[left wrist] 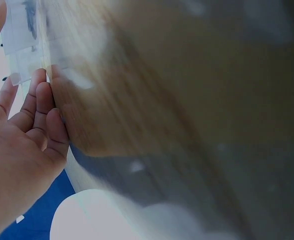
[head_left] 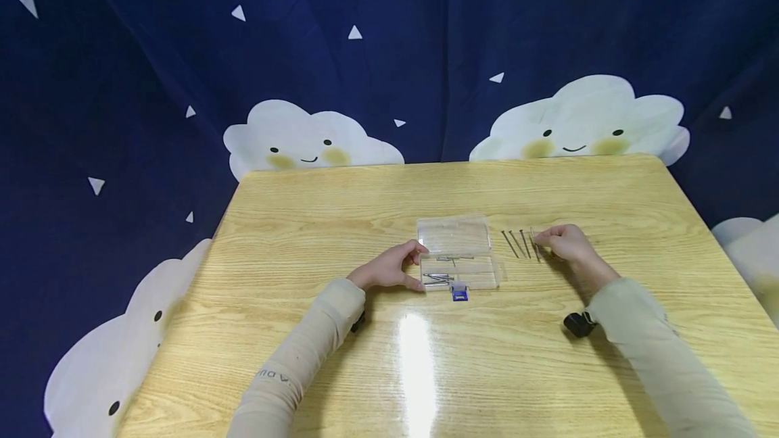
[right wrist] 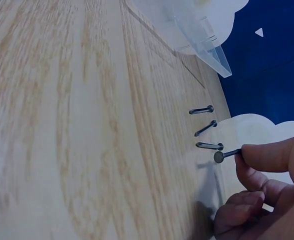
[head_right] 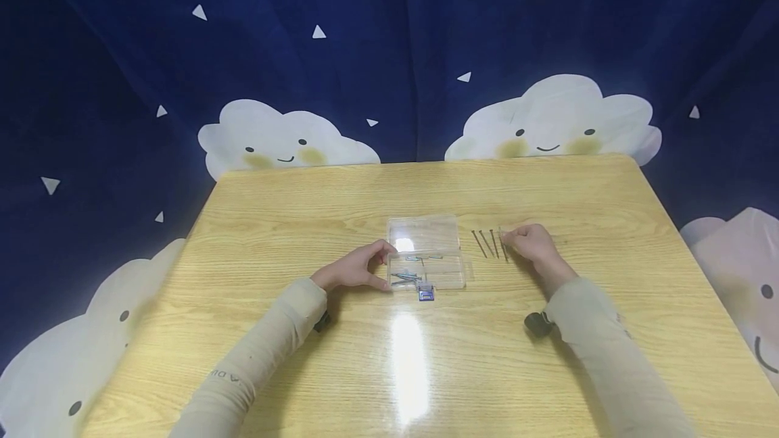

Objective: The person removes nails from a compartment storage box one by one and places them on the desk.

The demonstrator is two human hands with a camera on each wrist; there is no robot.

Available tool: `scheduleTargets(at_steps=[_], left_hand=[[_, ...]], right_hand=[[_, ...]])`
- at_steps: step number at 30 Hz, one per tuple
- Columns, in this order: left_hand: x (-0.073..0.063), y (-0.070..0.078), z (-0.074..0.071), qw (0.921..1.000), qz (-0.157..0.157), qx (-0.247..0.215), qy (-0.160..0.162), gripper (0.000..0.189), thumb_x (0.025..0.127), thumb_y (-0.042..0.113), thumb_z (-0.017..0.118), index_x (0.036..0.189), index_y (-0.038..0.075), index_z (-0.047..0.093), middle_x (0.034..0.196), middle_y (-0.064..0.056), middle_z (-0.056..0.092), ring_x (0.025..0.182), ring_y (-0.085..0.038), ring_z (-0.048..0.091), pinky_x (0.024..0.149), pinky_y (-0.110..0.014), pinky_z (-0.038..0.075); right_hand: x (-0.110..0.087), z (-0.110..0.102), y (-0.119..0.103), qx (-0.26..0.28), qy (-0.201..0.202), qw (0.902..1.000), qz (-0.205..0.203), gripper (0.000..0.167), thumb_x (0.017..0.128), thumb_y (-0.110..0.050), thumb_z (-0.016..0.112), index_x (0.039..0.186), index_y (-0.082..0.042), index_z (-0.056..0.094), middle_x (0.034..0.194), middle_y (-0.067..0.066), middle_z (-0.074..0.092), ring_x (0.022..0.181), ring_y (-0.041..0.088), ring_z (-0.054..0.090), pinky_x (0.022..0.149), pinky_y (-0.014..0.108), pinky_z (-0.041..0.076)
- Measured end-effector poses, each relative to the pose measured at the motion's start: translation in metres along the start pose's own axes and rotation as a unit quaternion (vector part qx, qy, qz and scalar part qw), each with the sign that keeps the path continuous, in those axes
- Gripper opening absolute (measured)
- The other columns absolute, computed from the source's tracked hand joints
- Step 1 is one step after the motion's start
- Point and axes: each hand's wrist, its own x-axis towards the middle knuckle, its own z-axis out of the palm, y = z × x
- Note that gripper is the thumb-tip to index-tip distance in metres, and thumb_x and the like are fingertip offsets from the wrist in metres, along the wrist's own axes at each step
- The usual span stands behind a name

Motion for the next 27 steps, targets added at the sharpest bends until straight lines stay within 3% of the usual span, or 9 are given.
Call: scheduleTargets(at_steps=[1, 5, 8, 12, 15, 18, 20, 23, 27], left_hand=[[-0.0002, 0.0002, 0.0000, 1.0000, 0.000, -0.001, 0.000, 0.062, 0.070, 0.017, 0.080, 0.120, 0.003, 0.046, 0.092, -0.004, 0.049, 0.086, -0.014, 0.045, 0.081, -0.025, 0.038], [-0.0009, 0.0014, 0.0001, 1.0000, -0.003, -0.004, -0.001, 0.062, 0.070, 0.017, 0.080, 0.120, 0.003, 0.046, 0.093, -0.005, 0.049, 0.086, -0.015, 0.045, 0.080, -0.025, 0.038], [-0.0011, 0.0020, 0.0007, 1.0000, -0.001, -0.008, -0.003, 0.062, 0.070, 0.016, 0.079, 0.120, 0.002, 0.046, 0.093, -0.006, 0.049, 0.086, -0.015, 0.045, 0.080, -0.025, 0.037], [-0.0009, 0.0020, 0.0016, 0.9999, 0.001, -0.010, -0.004, 0.062, 0.071, 0.015, 0.079, 0.121, 0.002, 0.046, 0.094, -0.007, 0.049, 0.087, -0.015, 0.045, 0.081, -0.024, 0.037], [-0.0011, 0.0016, 0.0018, 1.0000, 0.000, -0.007, -0.002, 0.062, 0.070, 0.015, 0.079, 0.120, 0.002, 0.046, 0.093, -0.007, 0.049, 0.087, -0.015, 0.045, 0.081, -0.023, 0.037], [-0.0017, 0.0015, 0.0013, 1.0000, -0.001, -0.007, -0.001, 0.062, 0.070, 0.015, 0.079, 0.120, 0.002, 0.046, 0.093, -0.007, 0.049, 0.087, -0.015, 0.045, 0.081, -0.024, 0.037], [-0.0020, 0.0015, 0.0009, 1.0000, -0.003, -0.009, -0.002, 0.062, 0.070, 0.015, 0.079, 0.121, 0.002, 0.046, 0.093, -0.007, 0.049, 0.087, -0.016, 0.045, 0.081, -0.024, 0.037], [-0.0016, 0.0009, 0.0001, 0.9999, -0.007, -0.011, -0.005, 0.062, 0.071, 0.016, 0.079, 0.121, 0.003, 0.045, 0.093, -0.006, 0.049, 0.087, -0.015, 0.045, 0.080, -0.024, 0.037], [0.0001, 0.0002, -0.0013, 0.9998, -0.007, -0.013, -0.012, 0.062, 0.071, 0.016, 0.079, 0.121, 0.002, 0.044, 0.093, -0.006, 0.048, 0.086, -0.015, 0.043, 0.079, -0.024, 0.036]], right_hand=[[0.0007, 0.0009, 0.0001, 0.003, 0.004, 1.0000, 0.003, 0.043, 0.091, -0.025, 0.052, 0.109, 0.013, 0.054, 0.111, 0.023, 0.050, 0.086, 0.023, 0.046, 0.070, 0.036, 0.041], [0.0022, 0.0025, 0.0004, 0.015, 0.023, 0.9996, 0.006, 0.039, 0.090, -0.022, 0.054, 0.107, 0.014, 0.056, 0.096, 0.015, 0.056, 0.064, 0.013, 0.044, 0.058, 0.028, 0.040], [0.0019, 0.0022, 0.0006, 0.017, 0.040, 0.9990, 0.008, 0.035, 0.089, -0.019, 0.055, 0.100, 0.014, 0.060, 0.094, 0.019, 0.058, 0.055, 0.010, 0.041, 0.053, 0.028, 0.040], [0.0032, 0.0018, 0.0010, 0.008, 0.057, 0.9982, 0.015, 0.027, 0.086, -0.018, 0.058, 0.075, 0.006, 0.062, 0.096, 0.019, 0.060, 0.052, 0.012, 0.042, 0.049, 0.028, 0.039], [0.0051, 0.0017, 0.0012, 0.011, 0.061, 0.9979, 0.019, 0.029, 0.084, -0.018, 0.060, 0.058, -0.005, 0.056, 0.079, 0.008, 0.061, 0.048, 0.010, 0.040, 0.047, 0.028, 0.039], [0.0064, 0.0020, 0.0010, 0.021, 0.060, 0.9977, 0.025, 0.038, 0.084, -0.018, 0.060, 0.049, -0.014, 0.046, 0.057, -0.004, 0.050, 0.045, 0.009, 0.037, 0.046, 0.027, 0.038], [0.0067, 0.0021, 0.0009, 0.029, 0.060, 0.9973, 0.031, 0.039, 0.085, -0.019, 0.059, 0.049, -0.016, 0.043, 0.051, -0.007, 0.041, 0.045, 0.008, 0.035, 0.046, 0.027, 0.038], [0.0057, 0.0021, 0.0011, 0.039, 0.060, 0.9970, 0.030, 0.034, 0.087, -0.020, 0.058, 0.055, -0.009, 0.051, 0.053, -0.007, 0.043, 0.045, 0.009, 0.035, 0.048, 0.028, 0.038], [0.0017, 0.0034, 0.0010, 0.034, 0.058, 0.9977, 0.013, 0.030, 0.089, -0.022, 0.055, 0.087, 0.007, 0.062, 0.067, -0.001, 0.053, 0.050, 0.010, 0.039, 0.051, 0.029, 0.039]])
